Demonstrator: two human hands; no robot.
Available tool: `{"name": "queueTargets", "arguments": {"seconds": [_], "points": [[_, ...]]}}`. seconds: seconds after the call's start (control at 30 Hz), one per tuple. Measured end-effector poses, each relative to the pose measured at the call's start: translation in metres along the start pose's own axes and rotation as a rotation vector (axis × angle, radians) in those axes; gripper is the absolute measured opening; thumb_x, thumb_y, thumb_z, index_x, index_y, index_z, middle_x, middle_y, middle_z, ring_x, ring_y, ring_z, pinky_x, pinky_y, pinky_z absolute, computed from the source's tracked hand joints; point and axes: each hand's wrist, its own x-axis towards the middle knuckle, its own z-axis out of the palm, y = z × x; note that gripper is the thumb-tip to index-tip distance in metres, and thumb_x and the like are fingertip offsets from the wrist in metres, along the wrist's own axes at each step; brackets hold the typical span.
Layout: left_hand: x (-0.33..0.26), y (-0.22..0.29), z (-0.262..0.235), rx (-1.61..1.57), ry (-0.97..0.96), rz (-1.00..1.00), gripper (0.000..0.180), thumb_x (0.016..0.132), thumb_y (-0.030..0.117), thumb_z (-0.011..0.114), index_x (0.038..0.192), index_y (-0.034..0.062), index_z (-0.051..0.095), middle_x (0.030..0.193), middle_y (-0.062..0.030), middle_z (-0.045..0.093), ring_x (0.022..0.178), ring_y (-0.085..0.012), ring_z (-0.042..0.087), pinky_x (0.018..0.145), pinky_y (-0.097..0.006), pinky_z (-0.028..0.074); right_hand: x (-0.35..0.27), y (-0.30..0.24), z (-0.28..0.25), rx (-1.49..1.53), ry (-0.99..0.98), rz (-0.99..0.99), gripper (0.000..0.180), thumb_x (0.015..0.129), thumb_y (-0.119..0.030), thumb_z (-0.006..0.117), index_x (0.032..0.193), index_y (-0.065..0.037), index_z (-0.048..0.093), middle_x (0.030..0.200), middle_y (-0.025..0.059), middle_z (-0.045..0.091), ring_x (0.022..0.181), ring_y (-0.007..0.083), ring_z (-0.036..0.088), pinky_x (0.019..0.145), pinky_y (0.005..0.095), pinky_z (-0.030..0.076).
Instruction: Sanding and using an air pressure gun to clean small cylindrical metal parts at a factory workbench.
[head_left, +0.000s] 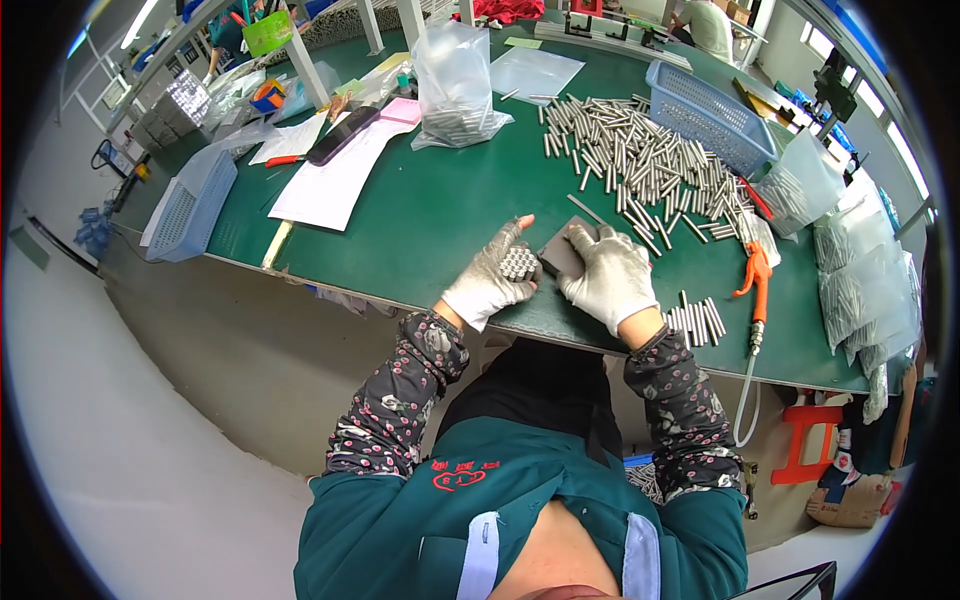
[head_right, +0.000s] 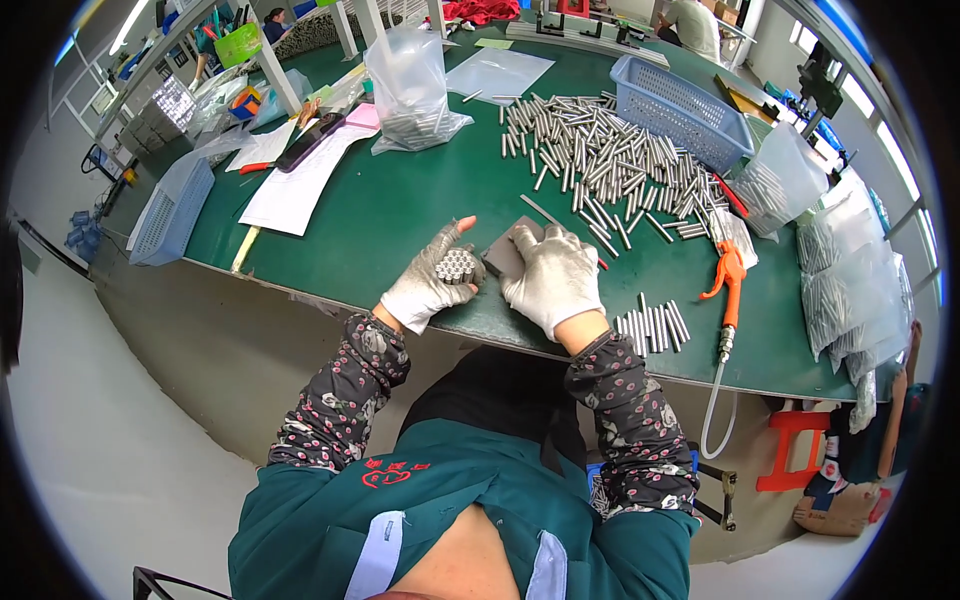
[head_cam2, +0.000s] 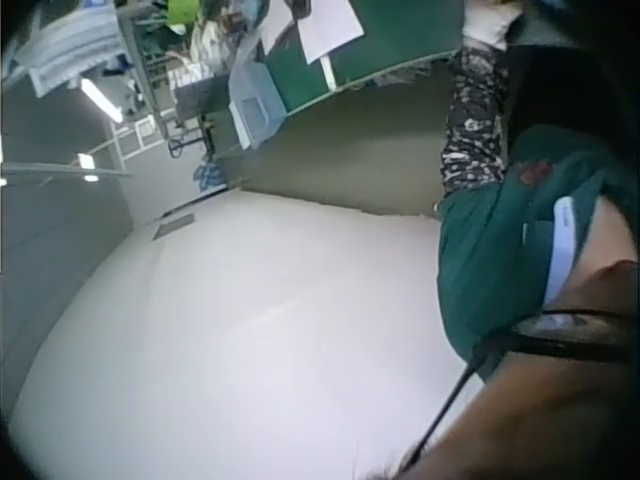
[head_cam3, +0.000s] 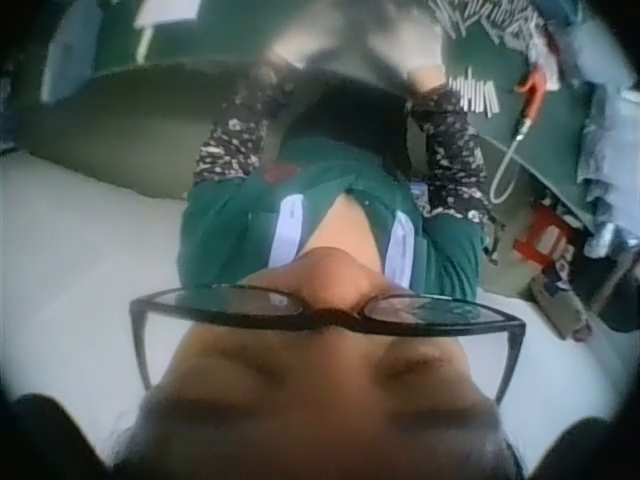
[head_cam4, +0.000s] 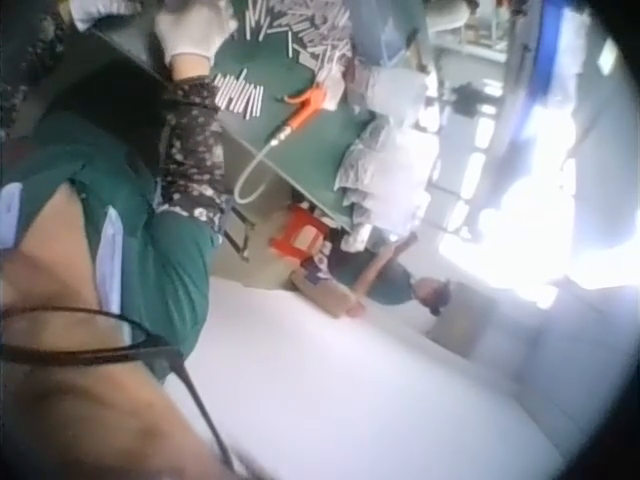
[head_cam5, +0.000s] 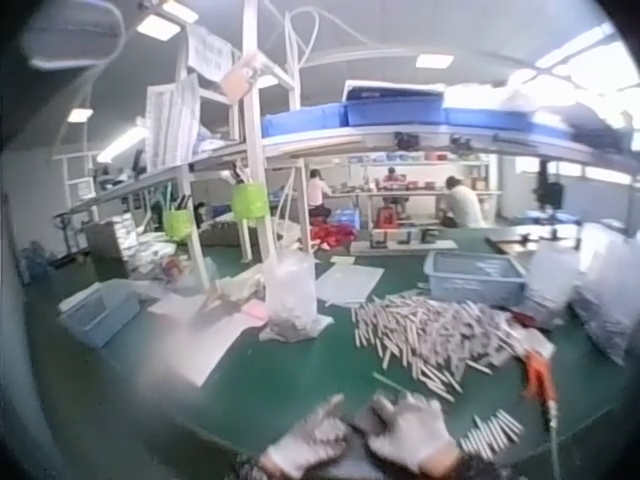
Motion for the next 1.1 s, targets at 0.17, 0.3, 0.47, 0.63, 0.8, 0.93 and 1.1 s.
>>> {"name": "queueTargets", "arguments": {"seconds": [0.17,0.3,0.47,0.63,0.8,0.93,1.1], "points": [[0.000,-0.003,0.000,-0.046,0.043,0.063,0.090,0.063,-0.010,0.065,0.138,0.0092,0.019,0.085,-0.0034,0.055,0.076,-0.0088,0.051,0.090,-0.028,0.038,0.000,-0.009,-0.033,0.415,0.248,-0.308,0.040,0.063,-0.028,0.064,0.097,-0.008,0.064,0.105,0.0263,0.053,0.092,0.0384,0.054,0.081,0.0409,0.045],[0.000,-0.008,-0.001,-0.054,0.016,0.026,0.097,0.064,-0.006,0.068,0.140,0.0126,0.011,0.088,-0.0041,0.055,0.082,-0.0139,0.053,0.082,-0.027,0.042,0.008,-0.012,-0.031,0.308,0.197,-0.328,0.030,0.062,-0.025,0.063,0.088,-0.009,0.065,0.106,0.0259,0.053,0.089,0.0386,0.054,0.079,0.0412,0.045],[0.018,-0.009,-0.003,0.174,-0.062,0.150,0.102,0.066,-0.011,0.063,0.140,0.0185,-0.001,0.115,-0.0084,0.047,0.100,-0.0162,0.050,0.081,-0.026,0.046,0.005,-0.021,-0.034,0.444,0.226,-0.584,0.024,0.061,-0.023,0.063,0.082,-0.010,0.065,0.104,0.0255,0.053,0.086,0.0383,0.054,0.079,0.0418,0.045],[0.003,-0.004,-0.001,-0.264,0.009,-0.181,0.105,0.062,-0.003,0.073,0.140,0.0151,0.005,0.131,-0.0081,0.036,0.114,-0.0199,0.043,0.095,-0.031,0.039,0.014,-0.005,-0.033,0.295,0.392,-0.280,0.029,0.063,-0.023,0.063,0.089,-0.010,0.065,0.104,0.0278,0.053,0.091,0.0392,0.054,0.079,0.0418,0.045],[0.003,-0.004,0.000,-0.257,0.019,-0.172,0.104,0.061,-0.001,0.074,0.140,0.0131,0.007,0.134,-0.0080,0.032,0.116,-0.0174,0.041,0.094,-0.030,0.038,0.017,-0.010,-0.030,0.197,0.402,-0.335,0.028,0.066,-0.027,0.064,0.088,-0.009,0.065,0.104,0.0281,0.053,0.091,0.0386,0.053,0.080,0.0423,0.043],[0.006,0.005,0.005,0.302,0.035,0.269,0.102,0.066,-0.016,0.059,0.140,0.0211,-0.001,0.129,-0.0084,0.038,0.110,-0.0154,0.045,0.086,-0.025,0.042,0.009,-0.019,-0.039,0.385,0.235,-0.587,0.025,0.067,-0.028,0.064,0.085,-0.011,0.066,0.104,0.0264,0.053,0.089,0.0371,0.053,0.080,0.0415,0.042],[0.004,0.006,0.008,-0.316,0.015,0.001,0.101,0.064,-0.009,0.067,0.140,0.0157,0.005,0.125,-0.0072,0.040,0.114,-0.0176,0.041,0.094,-0.029,0.037,0.019,-0.010,-0.034,0.266,0.392,-0.301,0.028,0.065,-0.026,0.064,0.089,-0.012,0.066,0.105,0.0267,0.053,0.091,0.0388,0.053,0.077,0.0414,0.044]]}}
